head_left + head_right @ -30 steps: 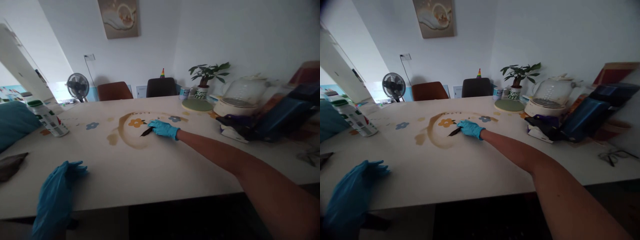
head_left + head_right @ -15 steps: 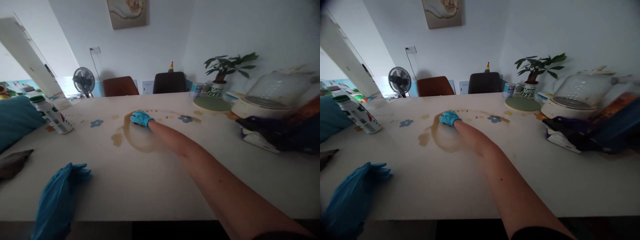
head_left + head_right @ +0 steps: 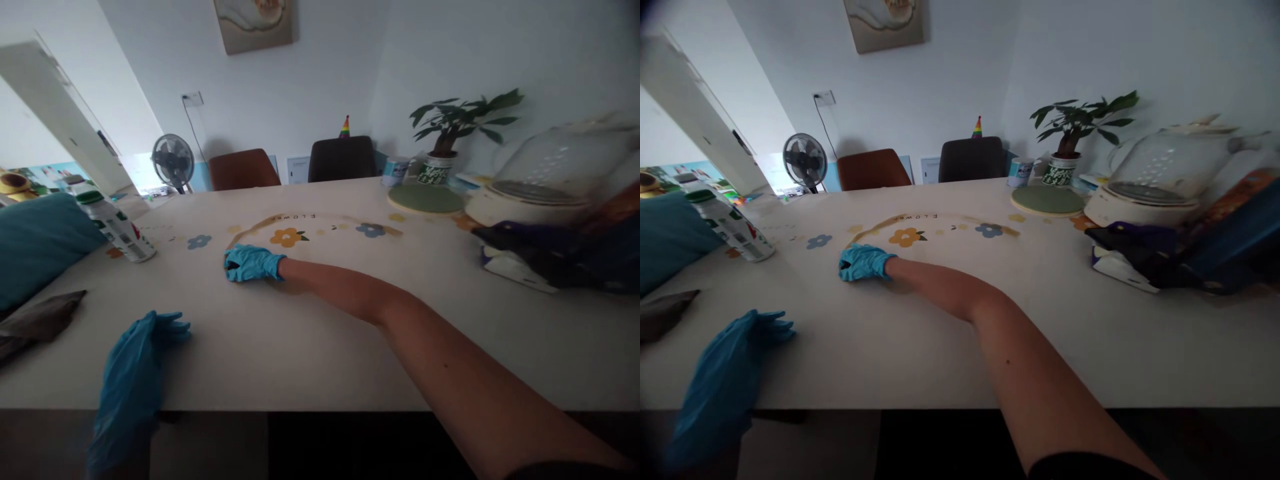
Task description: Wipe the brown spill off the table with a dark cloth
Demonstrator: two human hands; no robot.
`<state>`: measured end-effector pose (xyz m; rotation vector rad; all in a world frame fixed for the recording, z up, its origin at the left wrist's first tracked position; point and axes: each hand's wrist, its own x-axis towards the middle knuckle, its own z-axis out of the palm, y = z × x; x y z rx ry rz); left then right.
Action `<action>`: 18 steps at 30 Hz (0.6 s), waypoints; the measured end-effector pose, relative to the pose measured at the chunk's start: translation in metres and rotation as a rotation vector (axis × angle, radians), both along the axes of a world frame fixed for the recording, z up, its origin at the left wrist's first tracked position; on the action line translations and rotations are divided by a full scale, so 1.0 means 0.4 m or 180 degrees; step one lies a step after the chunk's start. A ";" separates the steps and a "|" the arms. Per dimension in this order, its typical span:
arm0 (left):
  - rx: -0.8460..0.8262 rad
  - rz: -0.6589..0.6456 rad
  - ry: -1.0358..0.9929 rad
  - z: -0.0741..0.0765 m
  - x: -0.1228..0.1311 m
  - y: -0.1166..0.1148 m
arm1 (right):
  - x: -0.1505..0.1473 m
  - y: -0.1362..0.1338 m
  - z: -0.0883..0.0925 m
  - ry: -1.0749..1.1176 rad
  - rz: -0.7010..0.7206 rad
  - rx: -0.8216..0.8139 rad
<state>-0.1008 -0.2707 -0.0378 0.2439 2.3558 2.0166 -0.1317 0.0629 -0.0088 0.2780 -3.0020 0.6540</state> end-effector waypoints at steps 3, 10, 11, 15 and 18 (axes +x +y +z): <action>-0.0027 -0.0085 0.0021 0.005 -0.003 0.000 | 0.087 -0.004 0.008 -0.0067 0.0054 -0.0043; 0.0229 0.0060 0.0003 0.020 0.002 0.015 | 0.343 0.072 0.022 -0.0435 0.0104 -0.0420; 0.0221 0.0069 -0.0013 0.025 0.005 0.017 | 0.383 0.093 0.022 -0.0491 0.0057 -0.0484; 0.0282 0.0114 -0.0163 0.031 0.005 0.014 | 0.534 0.200 0.015 -0.0543 -0.0425 -0.0511; 0.0173 0.0031 -0.0179 0.009 -0.016 -0.004 | 0.611 0.304 0.004 -0.0508 -0.1096 -0.0351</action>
